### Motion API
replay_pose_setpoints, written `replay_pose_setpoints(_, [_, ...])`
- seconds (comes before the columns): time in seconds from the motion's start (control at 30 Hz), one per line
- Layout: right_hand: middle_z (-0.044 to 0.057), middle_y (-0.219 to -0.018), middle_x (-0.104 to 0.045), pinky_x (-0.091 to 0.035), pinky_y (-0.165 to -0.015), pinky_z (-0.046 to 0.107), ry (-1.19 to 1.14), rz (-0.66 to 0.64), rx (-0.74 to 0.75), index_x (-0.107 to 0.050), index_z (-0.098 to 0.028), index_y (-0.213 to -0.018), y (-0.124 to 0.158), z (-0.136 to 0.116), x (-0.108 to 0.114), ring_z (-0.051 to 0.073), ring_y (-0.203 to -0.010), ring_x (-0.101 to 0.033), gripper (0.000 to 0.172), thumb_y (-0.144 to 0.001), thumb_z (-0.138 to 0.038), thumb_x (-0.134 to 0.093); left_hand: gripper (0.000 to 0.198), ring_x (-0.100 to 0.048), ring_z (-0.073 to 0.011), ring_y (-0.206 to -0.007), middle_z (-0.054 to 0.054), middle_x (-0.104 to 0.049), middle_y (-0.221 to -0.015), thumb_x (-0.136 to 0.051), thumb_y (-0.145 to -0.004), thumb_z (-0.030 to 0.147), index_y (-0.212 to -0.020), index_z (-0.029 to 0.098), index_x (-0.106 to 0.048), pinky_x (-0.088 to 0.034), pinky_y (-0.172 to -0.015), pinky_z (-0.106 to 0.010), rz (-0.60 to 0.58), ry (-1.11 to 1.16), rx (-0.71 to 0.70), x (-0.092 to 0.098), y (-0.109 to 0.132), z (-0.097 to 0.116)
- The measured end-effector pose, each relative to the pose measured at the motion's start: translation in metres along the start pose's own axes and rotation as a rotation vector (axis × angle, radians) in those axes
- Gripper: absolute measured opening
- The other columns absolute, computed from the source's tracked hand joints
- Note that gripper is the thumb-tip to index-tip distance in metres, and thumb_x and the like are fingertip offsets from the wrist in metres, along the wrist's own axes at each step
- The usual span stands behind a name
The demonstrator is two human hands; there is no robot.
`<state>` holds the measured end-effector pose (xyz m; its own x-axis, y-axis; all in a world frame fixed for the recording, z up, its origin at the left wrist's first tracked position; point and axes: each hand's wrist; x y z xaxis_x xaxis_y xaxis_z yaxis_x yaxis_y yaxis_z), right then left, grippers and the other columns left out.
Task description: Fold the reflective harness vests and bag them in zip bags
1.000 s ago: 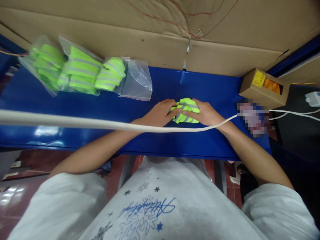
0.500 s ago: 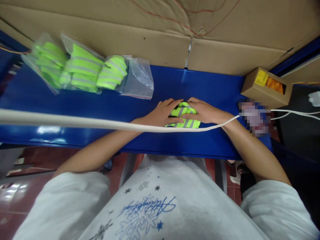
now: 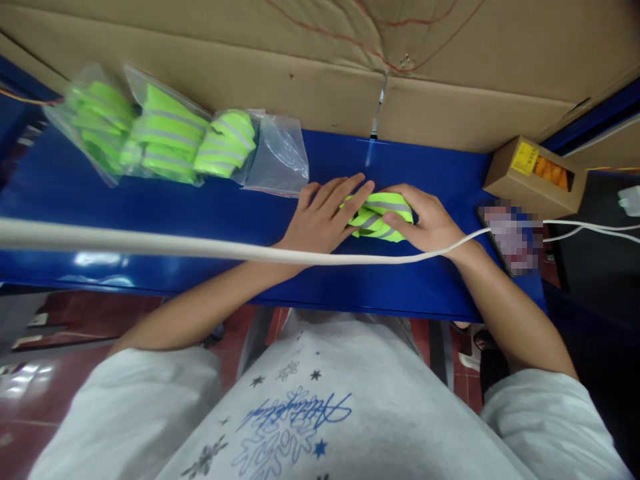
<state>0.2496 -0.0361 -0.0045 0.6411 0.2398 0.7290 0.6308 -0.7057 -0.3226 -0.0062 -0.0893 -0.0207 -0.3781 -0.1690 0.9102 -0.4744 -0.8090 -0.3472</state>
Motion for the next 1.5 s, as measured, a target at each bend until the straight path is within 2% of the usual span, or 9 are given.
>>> replay_pose_setpoints(0.27, [-0.001,-0.067,-0.048,-0.037,-0.057,0.03,-0.197,0.311,-0.29,-0.052,-0.022,-0.074,-0.003,0.007,-0.02,0.014,-0.062,-0.046,0.063,-0.098,-0.08,-0.058,0.05,-0.038,-0.0343,-0.163,-0.018,-0.04,-0.174,-0.054,-0.108,0.018,-0.158,0.021,-0.049,-0.037,-0.131,-0.056,-0.058,-0.026,-0.076,-0.001,0.04,0.034])
replay_pose_setpoints(0.4, [-0.001,-0.069,-0.049,-0.041,-0.056,0.03,-0.25,0.351,-0.283,-0.054,-0.023,-0.079,-0.005,-0.015,-0.018,0.015,-0.062,-0.048,0.056,-0.101,-0.075,-0.059,0.043,-0.055,-0.0336,-0.15,-0.02,-0.057,-0.159,-0.063,-0.107,0.04,-0.144,0.02,-0.054,-0.048,-0.119,-0.052,-0.062,0.183,-0.033,0.002,0.047,0.048])
replay_pose_setpoints(0.6, [0.003,-0.085,-0.068,-0.052,-0.067,0.038,-0.312,0.404,-0.025,-0.064,-0.026,-0.089,0.011,-0.048,-0.019,0.019,-0.075,-0.065,0.035,-0.109,-0.053,-0.058,0.066,-0.068,-0.0345,-0.122,-0.018,-0.067,-0.144,-0.071,-0.1,0.053,-0.151,0.019,-0.047,-0.054,-0.099,-0.048,-0.115,0.331,0.173,-0.006,0.026,0.028])
replay_pose_setpoints(0.73, [0.001,-0.073,-0.069,-0.057,-0.084,0.048,-0.25,0.295,0.185,-0.066,-0.026,-0.081,0.019,-0.05,-0.007,0.02,-0.068,-0.068,0.034,-0.106,-0.048,-0.062,0.028,-0.073,-0.0319,-0.105,-0.008,-0.078,-0.115,-0.074,-0.096,0.04,-0.119,0.023,-0.072,-0.053,-0.087,-0.042,-0.307,0.155,0.064,0.005,-0.002,0.0])
replay_pose_setpoints(0.97, [-0.002,-0.077,-0.074,-0.056,-0.081,0.038,0.116,0.248,0.263,-0.073,-0.026,-0.091,0.022,-0.011,0.018,0.017,-0.064,-0.068,0.016,-0.105,-0.028,-0.066,0.046,-0.068,-0.0305,-0.121,-0.008,-0.069,-0.145,-0.047,-0.091,0.0,-0.124,0.024,-0.066,-0.048,-0.103,-0.049,0.254,-0.226,0.172,0.027,-0.018,-0.039])
replay_pose_setpoints(1.03, [0.004,-0.096,-0.076,-0.057,-0.081,0.039,0.151,0.374,0.16,-0.072,-0.026,-0.11,0.02,0.0,0.01,0.022,-0.084,-0.072,0.014,-0.1,-0.035,-0.075,0.04,-0.068,-0.0285,-0.119,-0.006,-0.071,-0.142,-0.045,-0.094,0.004,-0.122,0.024,-0.064,-0.048,-0.104,-0.048,0.283,-0.219,0.162,0.021,-0.016,-0.04])
replay_pose_setpoints(1.17, [0.021,-0.146,-0.059,-0.052,-0.109,0.062,0.182,0.333,0.127,-0.05,-0.024,-0.15,0.017,0.004,-0.017,0.042,-0.138,-0.058,0.089,-0.081,-0.066,-0.088,0.032,-0.066,-0.0298,-0.124,-0.008,-0.072,-0.132,-0.041,-0.105,0.019,-0.126,0.025,-0.064,-0.046,-0.109,-0.051,0.236,-0.14,0.095,0.006,-0.015,-0.028])
replay_pose_setpoints(1.27, [0.017,-0.133,-0.067,-0.055,-0.101,0.061,0.248,0.262,0.04,-0.055,-0.026,-0.137,0.019,0.002,-0.03,0.04,-0.125,-0.066,0.069,-0.088,-0.067,-0.081,0.035,-0.063,-0.0325,-0.126,-0.012,-0.07,-0.133,-0.042,-0.107,0.025,-0.136,0.026,-0.062,-0.045,-0.11,-0.053,0.19,-0.068,0.072,0.001,-0.014,-0.018])
replay_pose_setpoints(1.5, [0.008,-0.1,-0.07,-0.055,-0.087,0.05,0.408,0.516,0.034,-0.054,-0.027,-0.107,0.023,0.02,-0.022,0.031,-0.093,-0.07,0.042,-0.092,-0.058,-0.079,0.062,-0.056,-0.0355,-0.138,-0.017,-0.063,-0.145,-0.075,-0.096,0.056,-0.141,0.02,-0.053,-0.04,-0.116,-0.052,-0.025,0.293,-0.046,-0.003,-0.007,-0.014])
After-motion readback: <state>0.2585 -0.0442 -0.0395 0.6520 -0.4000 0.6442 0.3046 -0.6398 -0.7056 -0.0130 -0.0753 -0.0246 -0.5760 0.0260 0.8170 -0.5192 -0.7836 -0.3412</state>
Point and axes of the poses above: each hand's wrist, its own y-axis away from the middle knuckle, its own x-axis out of the back of the hand, z = x × y
